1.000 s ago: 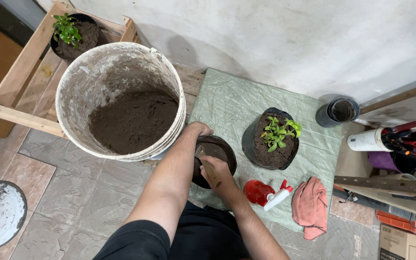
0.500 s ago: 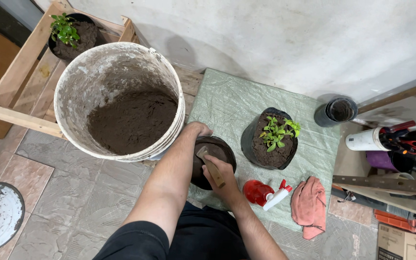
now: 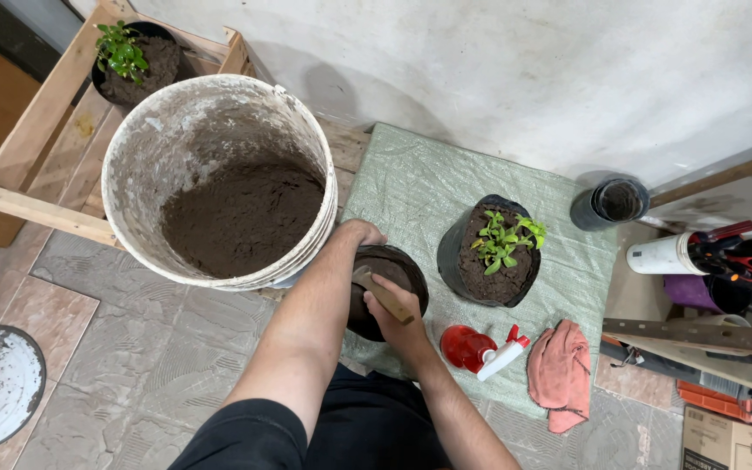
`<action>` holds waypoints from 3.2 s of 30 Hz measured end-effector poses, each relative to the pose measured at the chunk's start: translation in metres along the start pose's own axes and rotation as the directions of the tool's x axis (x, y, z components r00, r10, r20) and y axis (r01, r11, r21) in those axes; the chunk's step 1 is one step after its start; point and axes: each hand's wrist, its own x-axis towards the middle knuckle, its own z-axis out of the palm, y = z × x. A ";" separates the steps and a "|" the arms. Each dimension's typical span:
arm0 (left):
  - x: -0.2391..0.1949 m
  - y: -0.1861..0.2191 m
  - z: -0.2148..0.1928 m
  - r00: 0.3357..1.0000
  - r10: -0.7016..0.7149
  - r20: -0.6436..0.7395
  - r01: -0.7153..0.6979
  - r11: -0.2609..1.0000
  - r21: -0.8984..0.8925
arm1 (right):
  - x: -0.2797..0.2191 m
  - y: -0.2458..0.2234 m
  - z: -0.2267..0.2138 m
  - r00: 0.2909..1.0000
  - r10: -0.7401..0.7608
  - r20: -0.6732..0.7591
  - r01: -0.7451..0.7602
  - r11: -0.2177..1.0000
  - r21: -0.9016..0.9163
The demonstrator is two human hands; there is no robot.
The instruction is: The person fills a black plastic bag with soil from a white bucket using a wooden scoop, adds more soil by hand, and then sprays the surface with water using a spray bottle.
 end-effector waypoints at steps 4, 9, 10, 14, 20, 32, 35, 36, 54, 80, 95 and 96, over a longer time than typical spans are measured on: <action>-0.010 0.003 0.000 1.000 0.007 0.019 -0.007 1.000 0.002 | -0.008 -0.009 0.001 0.992 0.125 -0.010 -0.123 0.987 0.102; 0.002 0.003 0.003 0.999 -0.029 -0.024 0.027 0.996 -0.091 | -0.006 -0.021 0.003 0.982 0.188 -0.026 -0.183 0.974 0.132; 0.000 0.003 0.000 1.000 -0.020 -0.002 0.020 0.998 -0.057 | -0.004 -0.021 0.002 0.984 0.178 -0.020 -0.175 0.979 0.105; -0.028 0.010 -0.006 1.000 -0.026 -0.006 0.025 0.997 -0.073 | -0.005 -0.017 -0.001 0.985 0.172 -0.009 -0.171 0.985 0.033; -0.031 0.012 -0.005 0.999 -0.037 -0.024 0.034 0.994 -0.101 | -0.017 -0.036 -0.004 0.976 0.218 0.005 -0.217 0.970 0.105; -0.294 0.129 -0.110 0.885 0.355 -0.300 -0.413 0.898 -0.154 | -0.050 -0.095 -0.102 0.990 0.143 0.006 -0.141 0.969 0.205; -0.368 0.114 -0.138 0.766 0.472 -0.437 -0.573 0.810 -0.130 | -0.063 -0.129 -0.131 0.977 -0.053 0.206 -0.027 0.929 0.368; -0.390 0.101 -0.143 0.766 0.467 -0.442 -0.572 0.809 -0.136 | -0.067 -0.133 -0.135 0.976 -0.053 0.213 -0.029 0.931 0.363; -0.376 -0.242 -0.158 0.445 0.241 -0.862 -0.395 0.917 0.053 | 0.060 -0.336 0.046 0.865 0.225 0.448 0.012 0.884 -0.468; -0.359 -0.249 -0.136 0.231 0.052 -0.971 -0.487 0.871 -0.070 | 0.367 0.046 0.239 0.799 0.450 0.398 0.585 -0.429 -0.688; -0.362 -0.244 -0.142 0.187 -0.030 -0.982 -0.570 0.811 -0.133 | 0.271 -0.065 0.246 0.714 0.545 0.439 0.557 -0.063 -0.828; -0.361 -0.244 -0.144 0.183 -0.023 -0.983 -0.575 0.809 -0.126 | 0.269 -0.078 0.245 0.720 0.542 0.433 0.551 -0.066 -0.832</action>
